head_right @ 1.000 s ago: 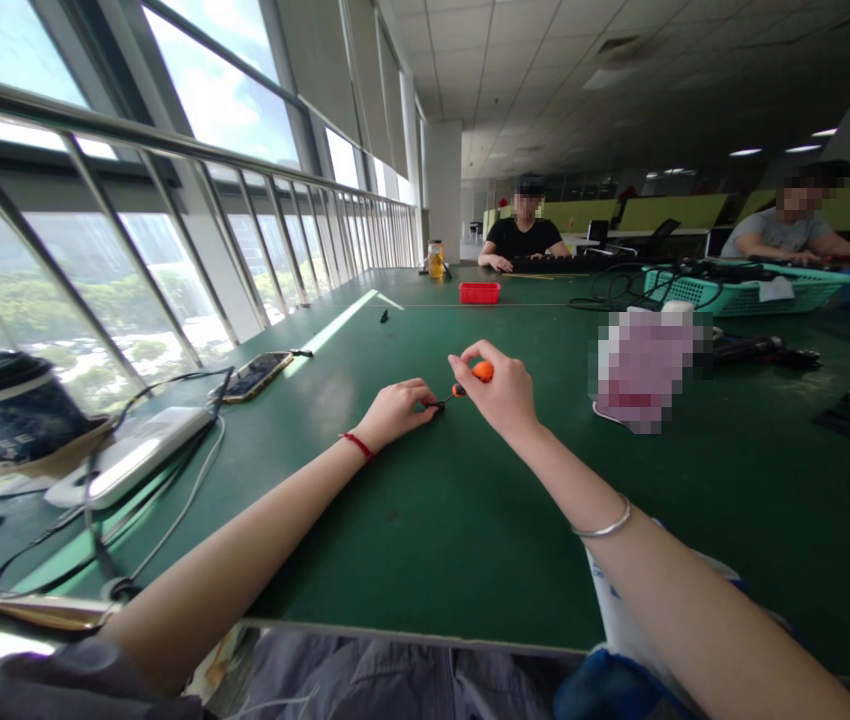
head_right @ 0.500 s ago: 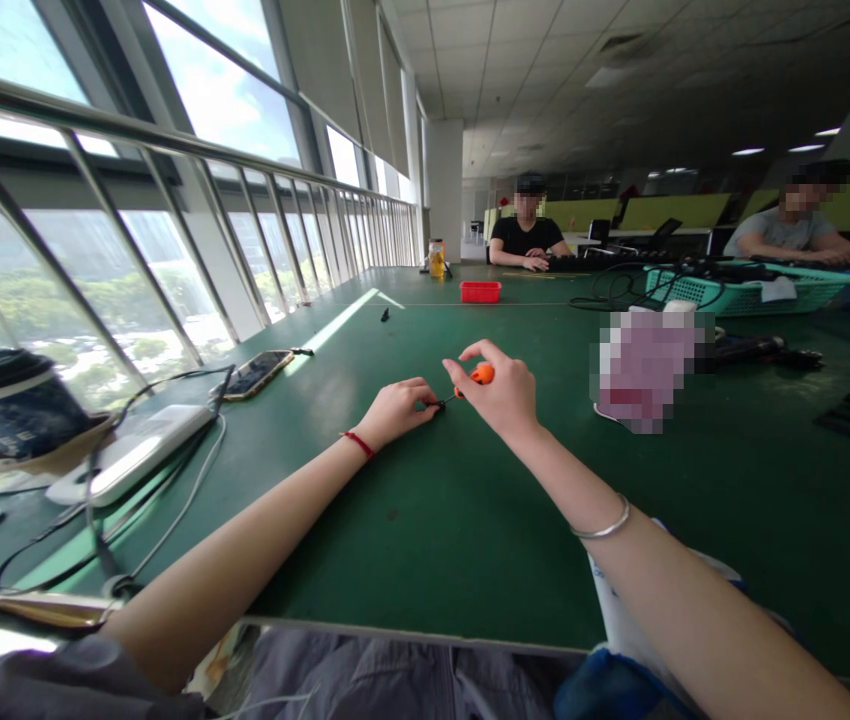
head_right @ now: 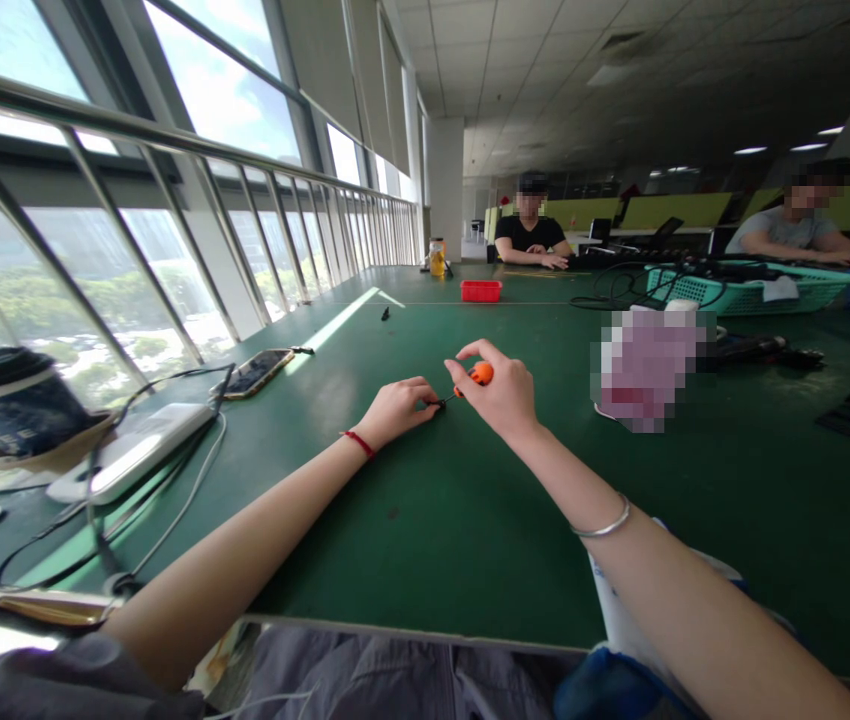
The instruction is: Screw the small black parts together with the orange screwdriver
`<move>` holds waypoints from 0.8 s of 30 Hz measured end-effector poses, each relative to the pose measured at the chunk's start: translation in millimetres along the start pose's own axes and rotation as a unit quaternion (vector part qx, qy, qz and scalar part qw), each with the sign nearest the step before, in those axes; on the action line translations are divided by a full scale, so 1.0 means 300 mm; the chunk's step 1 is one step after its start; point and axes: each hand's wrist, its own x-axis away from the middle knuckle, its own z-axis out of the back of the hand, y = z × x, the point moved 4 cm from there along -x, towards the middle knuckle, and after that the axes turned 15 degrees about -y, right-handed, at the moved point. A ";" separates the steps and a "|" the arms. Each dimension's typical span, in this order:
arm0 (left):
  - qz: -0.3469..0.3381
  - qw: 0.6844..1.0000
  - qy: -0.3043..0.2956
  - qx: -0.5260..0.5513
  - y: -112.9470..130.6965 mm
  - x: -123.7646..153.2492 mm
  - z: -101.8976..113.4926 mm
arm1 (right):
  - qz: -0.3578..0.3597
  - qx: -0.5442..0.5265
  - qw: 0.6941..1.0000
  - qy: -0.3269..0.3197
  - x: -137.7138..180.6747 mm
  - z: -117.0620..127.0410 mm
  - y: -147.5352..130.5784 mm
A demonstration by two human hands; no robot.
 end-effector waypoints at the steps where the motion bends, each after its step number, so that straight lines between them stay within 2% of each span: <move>1: 0.001 1.000 0.000 -0.001 0.000 0.000 0.000 | 0.015 -0.005 1.000 0.001 0.001 0.001 -0.001; 5: 0.002 1.000 -0.001 -0.006 0.002 0.002 0.002 | 0.050 -0.005 0.998 0.028 0.004 0.006 -0.005; 8: 0.000 1.000 0.000 -0.007 0.004 0.002 0.004 | 0.015 0.005 1.000 0.025 0.002 0.005 -0.004; 11: -0.004 1.000 0.004 -0.008 0.003 0.002 0.004 | -0.015 0.005 1.000 -0.005 0.000 -0.001 -0.005; 14: -0.002 1.000 0.007 -0.006 0.001 0.003 0.002 | 0.012 0.002 1.000 -0.022 0.001 -0.003 -0.013; 19: 0.003 1.000 0.004 -0.002 -0.001 0.002 0.001 | 0.061 0.000 0.998 0.007 0.006 0.001 -0.014; 24: 0.001 1.000 0.005 -0.002 0.001 0.001 0.002 | 0.006 -0.001 1.000 -0.022 0.003 -0.013 -0.010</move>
